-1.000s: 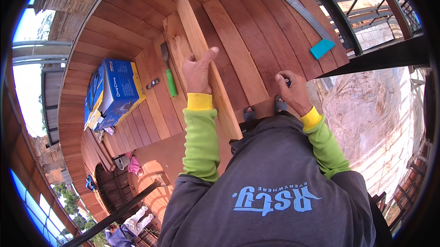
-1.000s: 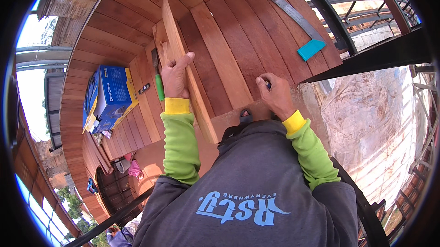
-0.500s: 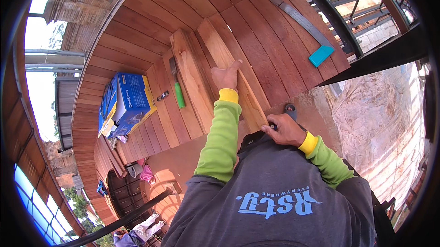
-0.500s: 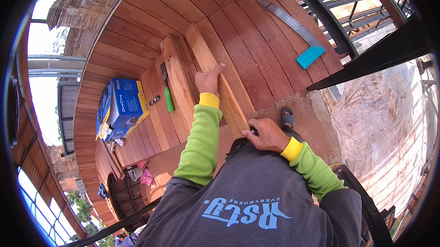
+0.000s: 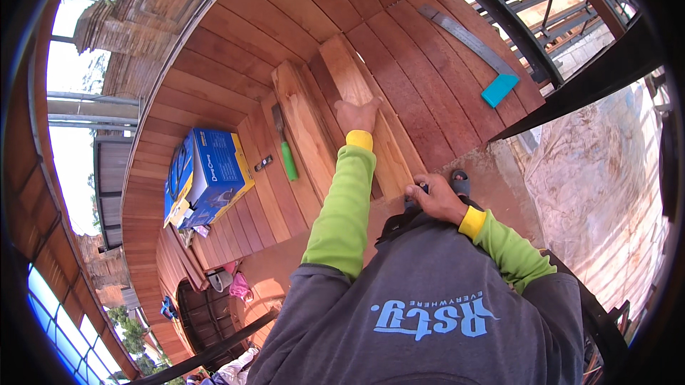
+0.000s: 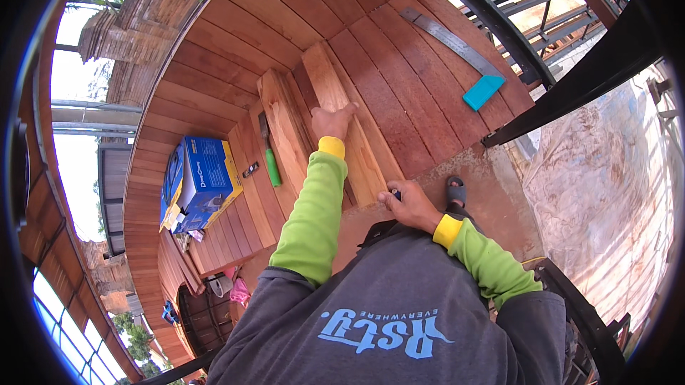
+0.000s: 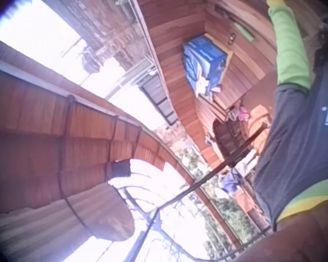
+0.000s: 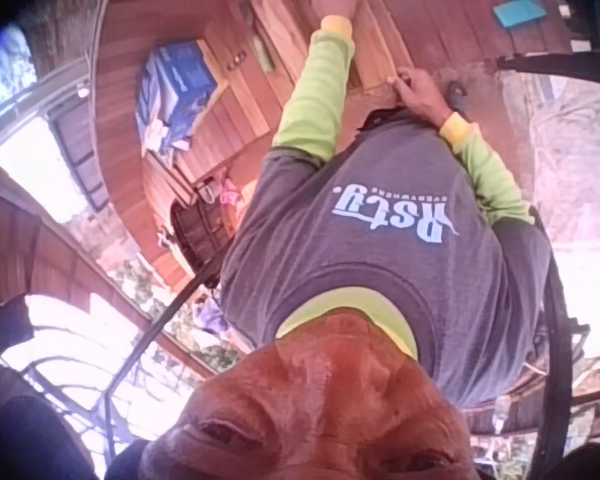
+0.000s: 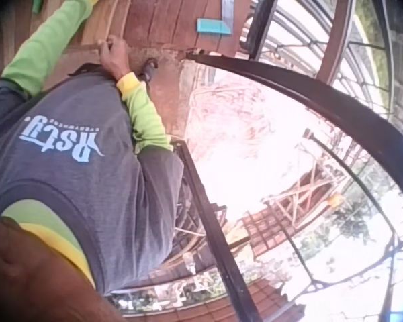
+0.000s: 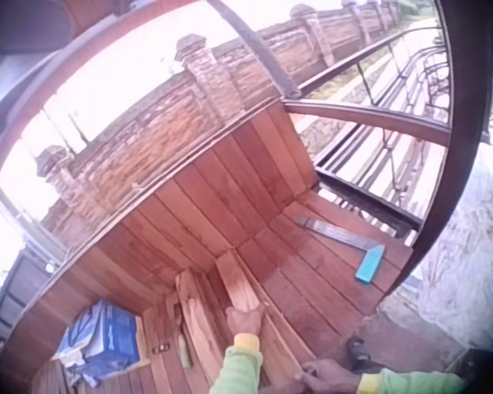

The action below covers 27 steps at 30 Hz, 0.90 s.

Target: The person places wooden planks onto a curved wooden surface, aligning them with existing boards. They use a pencil to mark the planks and a hammer to secure them in place. The person repeats this process for multiple planks, occasionally adjusting their position.

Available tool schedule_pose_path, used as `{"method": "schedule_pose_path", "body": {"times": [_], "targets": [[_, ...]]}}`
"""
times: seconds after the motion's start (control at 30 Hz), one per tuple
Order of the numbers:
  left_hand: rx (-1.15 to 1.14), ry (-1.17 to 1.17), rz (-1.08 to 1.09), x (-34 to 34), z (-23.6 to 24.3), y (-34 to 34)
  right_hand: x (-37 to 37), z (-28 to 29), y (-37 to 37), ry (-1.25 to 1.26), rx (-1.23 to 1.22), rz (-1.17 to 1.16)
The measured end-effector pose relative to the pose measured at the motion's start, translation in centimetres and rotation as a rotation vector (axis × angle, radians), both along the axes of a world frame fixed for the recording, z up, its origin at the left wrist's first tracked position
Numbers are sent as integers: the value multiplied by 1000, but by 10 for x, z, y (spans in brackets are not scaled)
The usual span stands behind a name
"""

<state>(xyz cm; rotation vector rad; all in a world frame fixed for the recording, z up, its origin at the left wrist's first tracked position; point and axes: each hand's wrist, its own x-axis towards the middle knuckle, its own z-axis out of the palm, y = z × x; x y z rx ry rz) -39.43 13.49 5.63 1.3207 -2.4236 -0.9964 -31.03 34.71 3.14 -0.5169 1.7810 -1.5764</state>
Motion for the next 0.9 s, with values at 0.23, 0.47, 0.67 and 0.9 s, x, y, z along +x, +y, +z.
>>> {"method": "schedule_pose_path", "body": {"times": [0.23, 0.47, 0.67, 0.9], "targets": [[1, -15, -40, -6, -9, -6, -1, 2, -5, 0, 10, -24], [-36, -9, -40, -11, -14, -12, -5, 1, -8, -29, 7, -53], [-43, 6, -51, -11, -18, -12, -6, -2, -8, -91, 5, -59], [-161, 8, -135, -3, -23, -10, -4, -12, -3, -181, -59, -174]]}}
